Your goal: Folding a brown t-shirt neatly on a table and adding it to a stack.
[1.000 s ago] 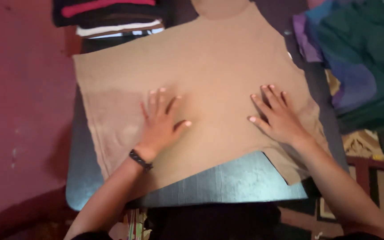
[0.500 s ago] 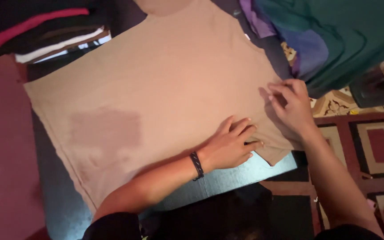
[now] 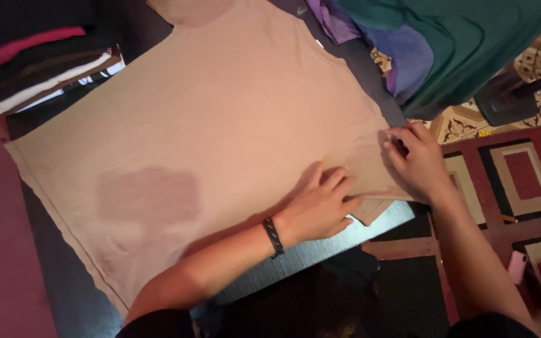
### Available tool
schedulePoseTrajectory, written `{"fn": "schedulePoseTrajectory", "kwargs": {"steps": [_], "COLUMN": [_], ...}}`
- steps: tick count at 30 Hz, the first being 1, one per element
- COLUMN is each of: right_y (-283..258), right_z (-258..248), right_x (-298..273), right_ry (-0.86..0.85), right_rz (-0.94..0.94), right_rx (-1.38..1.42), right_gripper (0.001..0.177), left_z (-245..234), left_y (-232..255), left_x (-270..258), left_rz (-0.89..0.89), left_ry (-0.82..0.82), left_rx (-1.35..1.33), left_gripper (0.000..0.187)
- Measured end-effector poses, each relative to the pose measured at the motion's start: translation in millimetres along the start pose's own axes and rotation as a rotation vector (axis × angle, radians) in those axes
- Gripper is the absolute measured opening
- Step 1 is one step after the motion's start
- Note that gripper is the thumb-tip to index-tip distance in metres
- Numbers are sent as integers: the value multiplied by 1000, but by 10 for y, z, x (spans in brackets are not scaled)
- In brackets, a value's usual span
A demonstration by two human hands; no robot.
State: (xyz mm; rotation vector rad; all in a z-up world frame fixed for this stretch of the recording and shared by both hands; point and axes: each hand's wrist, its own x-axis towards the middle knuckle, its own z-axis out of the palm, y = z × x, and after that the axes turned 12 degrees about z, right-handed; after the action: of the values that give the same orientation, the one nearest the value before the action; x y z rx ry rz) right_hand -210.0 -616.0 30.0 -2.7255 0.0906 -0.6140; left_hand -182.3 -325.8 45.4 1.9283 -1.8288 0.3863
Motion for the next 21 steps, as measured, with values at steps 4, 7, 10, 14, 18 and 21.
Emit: {"fn": "schedulePoseTrajectory", "kwargs": {"steps": [4,7,10,14,18,21], "right_y": [-250,-419,-542,-529,-716,-191], "right_z": [-379,-624,-773,-761,-821,-678], "right_x": [30,69,111,124,237,224], "right_ry": [-135,-342,-466,-832,-850,-760], "right_rz": [29,233,522,701,808,605], "right_rx": [87,26,-120,-412,-146,314], "right_gripper": [25,29,38,58,19,10], "left_z": [51,-84,-92,-180,-337,-456], "left_y": [83,136,135,122,65,-7], "left_x": [67,133,137,187,202,182], "left_rz": [46,25,31,-71,-227,-455], "left_ry": [28,83,49,169,198,229], "left_rx": [9,-42,-61,-249,-414,-663], "left_gripper": [33,10,12,14,10,12]}}
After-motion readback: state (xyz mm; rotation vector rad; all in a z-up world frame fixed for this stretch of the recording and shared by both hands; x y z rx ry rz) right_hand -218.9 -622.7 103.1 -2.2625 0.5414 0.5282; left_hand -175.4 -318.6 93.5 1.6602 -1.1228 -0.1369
